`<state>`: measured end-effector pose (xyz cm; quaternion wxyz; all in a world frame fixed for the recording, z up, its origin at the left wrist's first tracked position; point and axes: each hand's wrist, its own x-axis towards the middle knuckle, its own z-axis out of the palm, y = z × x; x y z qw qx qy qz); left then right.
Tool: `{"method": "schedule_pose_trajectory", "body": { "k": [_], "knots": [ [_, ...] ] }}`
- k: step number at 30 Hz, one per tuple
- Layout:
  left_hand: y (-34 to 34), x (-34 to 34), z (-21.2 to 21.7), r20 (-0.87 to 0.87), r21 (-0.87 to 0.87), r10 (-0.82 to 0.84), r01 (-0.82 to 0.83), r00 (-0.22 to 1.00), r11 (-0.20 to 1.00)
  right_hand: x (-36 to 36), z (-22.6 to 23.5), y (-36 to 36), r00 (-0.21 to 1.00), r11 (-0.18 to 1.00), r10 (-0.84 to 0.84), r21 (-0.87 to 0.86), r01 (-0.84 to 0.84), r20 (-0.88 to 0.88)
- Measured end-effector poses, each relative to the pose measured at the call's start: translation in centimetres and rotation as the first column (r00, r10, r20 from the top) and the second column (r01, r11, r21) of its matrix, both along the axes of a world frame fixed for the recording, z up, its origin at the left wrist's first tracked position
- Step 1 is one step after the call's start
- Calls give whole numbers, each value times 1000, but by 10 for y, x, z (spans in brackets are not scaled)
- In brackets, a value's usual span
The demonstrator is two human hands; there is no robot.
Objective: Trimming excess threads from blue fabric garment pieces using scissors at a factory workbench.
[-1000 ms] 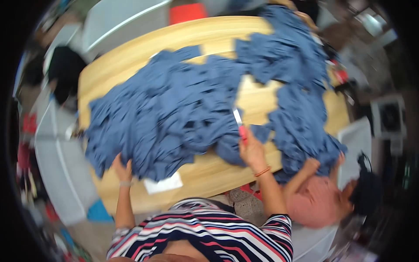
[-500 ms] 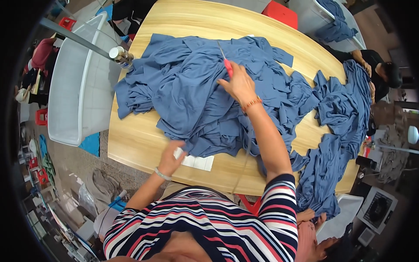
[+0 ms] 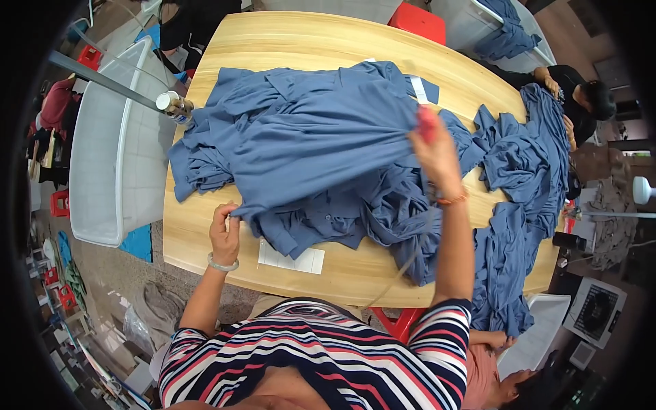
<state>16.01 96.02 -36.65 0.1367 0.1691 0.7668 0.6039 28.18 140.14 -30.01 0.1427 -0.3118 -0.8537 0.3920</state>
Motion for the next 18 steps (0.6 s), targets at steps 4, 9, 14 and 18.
{"method": "schedule_pose_trajectory", "body": {
  "k": [4, 9, 14, 18],
  "knots": [
    [65, 16, 40, -409, -203, -530, 492, 743, 847, 78, 44, 38, 960, 971, -240, -23, 240, -145],
    [100, 28, -11, -539, -669, -677, 234, 502, 706, 158, 30, 56, 932, 910, -350, 201, 363, -98],
    [99, 30, -26, -440, -696, -665, 239, 604, 677, 215, 2, 49, 898, 900, -429, 136, 415, 97],
    [126, 33, -17, -566, -507, -476, 171, 674, 845, 218, -16, 46, 920, 905, -390, 199, 376, 34]
  ]
}}
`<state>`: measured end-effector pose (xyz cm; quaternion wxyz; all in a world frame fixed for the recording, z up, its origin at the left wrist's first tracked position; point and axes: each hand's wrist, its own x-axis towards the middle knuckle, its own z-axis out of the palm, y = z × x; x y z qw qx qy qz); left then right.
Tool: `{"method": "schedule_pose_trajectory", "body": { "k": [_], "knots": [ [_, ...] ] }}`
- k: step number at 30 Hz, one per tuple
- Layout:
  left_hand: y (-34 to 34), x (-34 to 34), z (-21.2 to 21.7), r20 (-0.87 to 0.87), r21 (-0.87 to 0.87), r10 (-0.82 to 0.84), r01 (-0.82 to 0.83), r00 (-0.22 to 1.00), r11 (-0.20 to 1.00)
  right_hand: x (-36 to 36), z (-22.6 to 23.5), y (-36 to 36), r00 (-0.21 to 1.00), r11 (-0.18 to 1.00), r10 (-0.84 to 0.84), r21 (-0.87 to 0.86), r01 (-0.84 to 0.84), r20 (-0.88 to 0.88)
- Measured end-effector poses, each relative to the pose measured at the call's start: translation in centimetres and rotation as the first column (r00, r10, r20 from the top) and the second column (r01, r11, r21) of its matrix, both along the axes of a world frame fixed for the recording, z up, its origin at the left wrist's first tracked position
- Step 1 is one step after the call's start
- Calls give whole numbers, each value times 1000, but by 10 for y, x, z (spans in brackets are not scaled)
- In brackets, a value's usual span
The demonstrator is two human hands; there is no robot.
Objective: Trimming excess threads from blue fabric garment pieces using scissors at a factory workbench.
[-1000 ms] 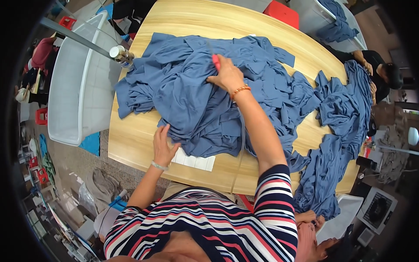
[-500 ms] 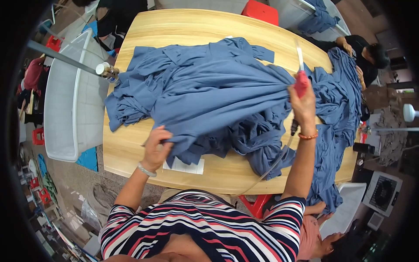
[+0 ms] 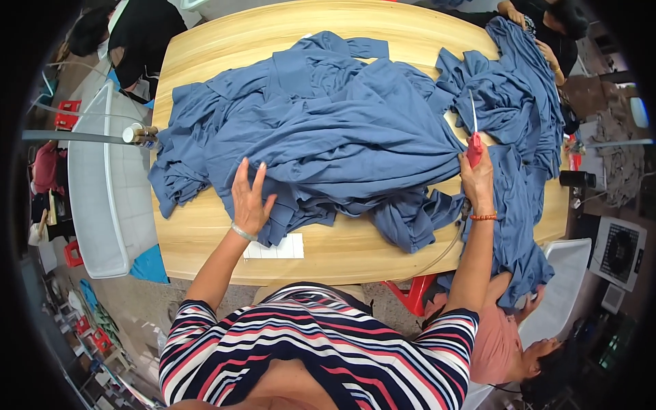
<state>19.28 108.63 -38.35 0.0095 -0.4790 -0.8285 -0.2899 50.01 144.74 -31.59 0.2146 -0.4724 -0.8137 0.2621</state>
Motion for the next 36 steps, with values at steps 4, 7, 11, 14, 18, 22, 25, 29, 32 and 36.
{"method": "schedule_pose_trajectory", "body": {
  "k": [4, 7, 11, 14, 18, 22, 25, 29, 32, 36],
  "knots": [
    [12, -30, -20, -224, -168, -102, 64, 969, 984, -9, 7, 8, 998, 999, 25, -32, -27, -66],
    [12, -57, -12, 19, 41, -145, 144, 989, 989, -15, 4, 20, 989, 999, 41, -9, -43, -143],
    [9, -120, 63, -15, 184, 32, -29, 999, 983, -46, 3, 32, 972, 996, 76, -36, -86, -224],
    [30, -142, 86, -229, 238, 249, -194, 941, 952, -79, -8, 26, 974, 990, 110, -68, -125, -198],
    [47, -106, 56, 418, 348, 23, -184, 908, 919, -104, -25, -1, 978, 978, 206, 45, -205, -21],
    [65, -56, 28, 929, 172, -269, -345, -255, 923, -92, -18, -29, 969, 957, 247, -152, -246, -16],
    [90, -45, 26, 798, 235, -483, -552, -360, 800, -83, -7, -50, 933, 914, 357, -230, -335, 57],
    [112, -42, 5, 704, 152, -500, -580, -505, 800, -98, 36, -91, 848, 846, 507, -277, -455, 156],
    [123, -32, -12, 839, 74, -409, -671, -358, 738, -110, 46, -109, 706, 779, 623, -355, -518, 337],
    [122, -35, -45, 931, -2, -246, -679, -269, 734, -129, 47, -122, 644, 740, 672, -351, -573, 365]
  ]
}}
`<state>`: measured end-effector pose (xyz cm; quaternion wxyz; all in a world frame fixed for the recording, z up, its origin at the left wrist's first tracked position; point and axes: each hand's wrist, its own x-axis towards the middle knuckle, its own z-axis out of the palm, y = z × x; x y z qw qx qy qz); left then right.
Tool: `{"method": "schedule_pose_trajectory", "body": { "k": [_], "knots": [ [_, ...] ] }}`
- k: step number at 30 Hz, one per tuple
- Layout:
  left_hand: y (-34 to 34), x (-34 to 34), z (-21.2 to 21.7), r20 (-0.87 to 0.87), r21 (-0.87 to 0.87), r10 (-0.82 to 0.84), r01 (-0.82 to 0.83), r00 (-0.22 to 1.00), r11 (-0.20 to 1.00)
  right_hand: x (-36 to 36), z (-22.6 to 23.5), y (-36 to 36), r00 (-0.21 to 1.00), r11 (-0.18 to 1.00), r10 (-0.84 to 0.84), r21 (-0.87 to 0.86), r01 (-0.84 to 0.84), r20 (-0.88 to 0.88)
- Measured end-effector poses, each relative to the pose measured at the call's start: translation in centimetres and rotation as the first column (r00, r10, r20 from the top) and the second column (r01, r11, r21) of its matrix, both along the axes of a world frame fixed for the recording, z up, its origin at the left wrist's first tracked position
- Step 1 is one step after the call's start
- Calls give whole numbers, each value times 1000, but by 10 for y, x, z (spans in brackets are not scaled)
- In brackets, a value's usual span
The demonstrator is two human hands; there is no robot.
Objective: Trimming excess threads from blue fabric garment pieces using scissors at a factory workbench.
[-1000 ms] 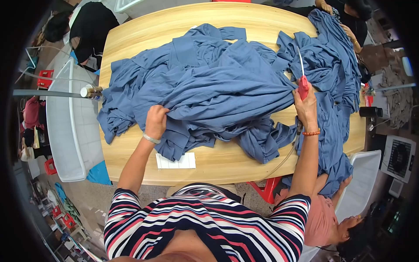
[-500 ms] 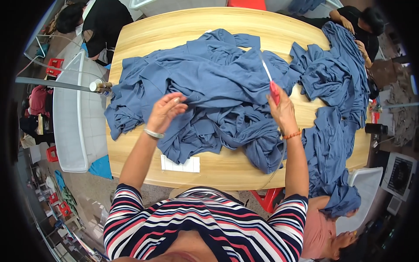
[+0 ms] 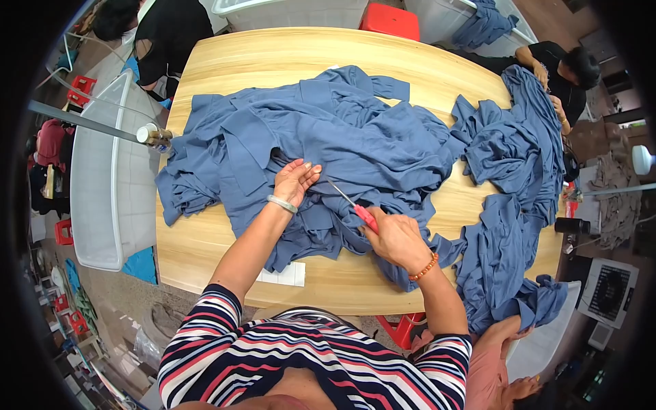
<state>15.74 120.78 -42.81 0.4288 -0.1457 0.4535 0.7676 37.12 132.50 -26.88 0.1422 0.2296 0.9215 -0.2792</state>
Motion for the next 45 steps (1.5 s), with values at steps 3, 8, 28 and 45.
{"method": "schedule_pose_trajectory", "body": {
  "k": [3, 8, 28, 45],
  "knots": [
    [2, 4, 0, -41, 1, -15, 15, 999, 1000, -33, -2, -4, 999, 998, 41, 43, -40, -10],
    [-2, -9, 9, -211, -226, -277, 229, 937, 947, -69, -10, -7, 987, 995, 87, 53, -81, -136],
    [-44, -17, 51, -809, -543, -541, -57, -229, 838, 44, -29, -31, 933, 967, -255, -72, 245, -254],
    [-30, -19, 24, -212, -100, -654, 649, 726, 754, 41, -15, -78, 993, 990, -53, -136, 38, -105]
  ]
}}
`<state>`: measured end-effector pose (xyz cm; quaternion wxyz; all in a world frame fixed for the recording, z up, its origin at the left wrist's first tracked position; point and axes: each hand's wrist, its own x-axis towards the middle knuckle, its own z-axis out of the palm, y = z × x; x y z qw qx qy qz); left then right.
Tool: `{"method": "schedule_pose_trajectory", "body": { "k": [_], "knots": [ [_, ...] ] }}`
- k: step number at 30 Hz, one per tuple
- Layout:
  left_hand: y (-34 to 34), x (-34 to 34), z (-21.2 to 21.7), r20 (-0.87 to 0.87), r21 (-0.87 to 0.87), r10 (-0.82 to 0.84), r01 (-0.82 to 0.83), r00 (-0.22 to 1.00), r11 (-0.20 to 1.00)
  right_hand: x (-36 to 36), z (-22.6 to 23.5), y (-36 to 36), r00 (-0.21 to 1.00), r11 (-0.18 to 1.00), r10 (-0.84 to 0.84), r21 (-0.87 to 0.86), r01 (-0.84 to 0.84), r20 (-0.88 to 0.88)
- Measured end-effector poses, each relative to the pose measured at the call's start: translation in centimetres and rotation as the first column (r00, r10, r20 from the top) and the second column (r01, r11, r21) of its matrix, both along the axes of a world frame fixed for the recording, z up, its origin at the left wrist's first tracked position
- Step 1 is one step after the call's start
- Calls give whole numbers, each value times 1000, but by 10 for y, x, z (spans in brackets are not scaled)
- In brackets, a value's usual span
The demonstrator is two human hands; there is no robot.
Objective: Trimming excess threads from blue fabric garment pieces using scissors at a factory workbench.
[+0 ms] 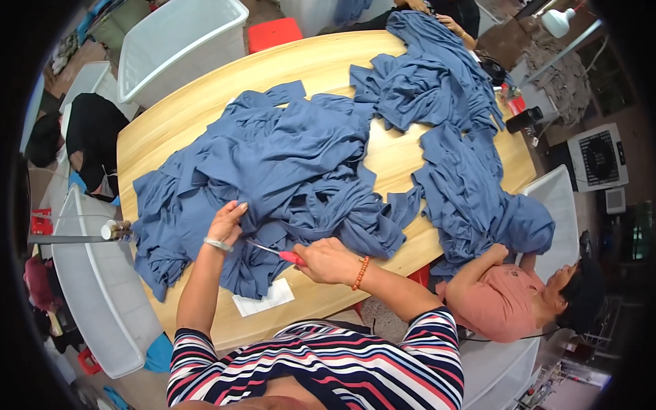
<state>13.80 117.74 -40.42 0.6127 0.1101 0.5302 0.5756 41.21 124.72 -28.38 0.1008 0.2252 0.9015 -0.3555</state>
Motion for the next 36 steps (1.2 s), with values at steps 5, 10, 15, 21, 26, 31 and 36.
{"method": "schedule_pose_trajectory", "body": {
  "k": [5, 10, 15, 21, 26, 31, 36],
  "knots": [
    [-6, 1, 15, 200, -32, 88, -83, 976, 996, -8, -1, 0, 995, 993, -104, 47, 104, -6],
    [-19, -5, 13, 124, -28, 95, -93, 988, 995, -7, -15, -7, 990, 994, -103, 9, 105, -91],
    [-10, -3, 33, 233, 113, 76, -105, 969, 988, 0, -3, -3, 987, 988, -154, 3, 155, -36],
    [-14, -3, 20, 243, -24, 198, -199, 949, 980, -11, 9, -8, 997, 998, -63, 12, 62, 50],
    [-21, 7, 34, 172, 49, 132, -142, 976, 989, -3, -16, -12, 999, 998, -43, 46, 44, -22],
    [-9, 85, 130, -269, 193, -187, 243, 945, 951, -9, -27, -17, 999, 998, 25, 64, -27, 39],
    [-7, 185, 169, -331, 656, -360, 487, 872, 576, 40, -29, 33, 950, 928, -299, 257, 269, 85]
  ]
}}
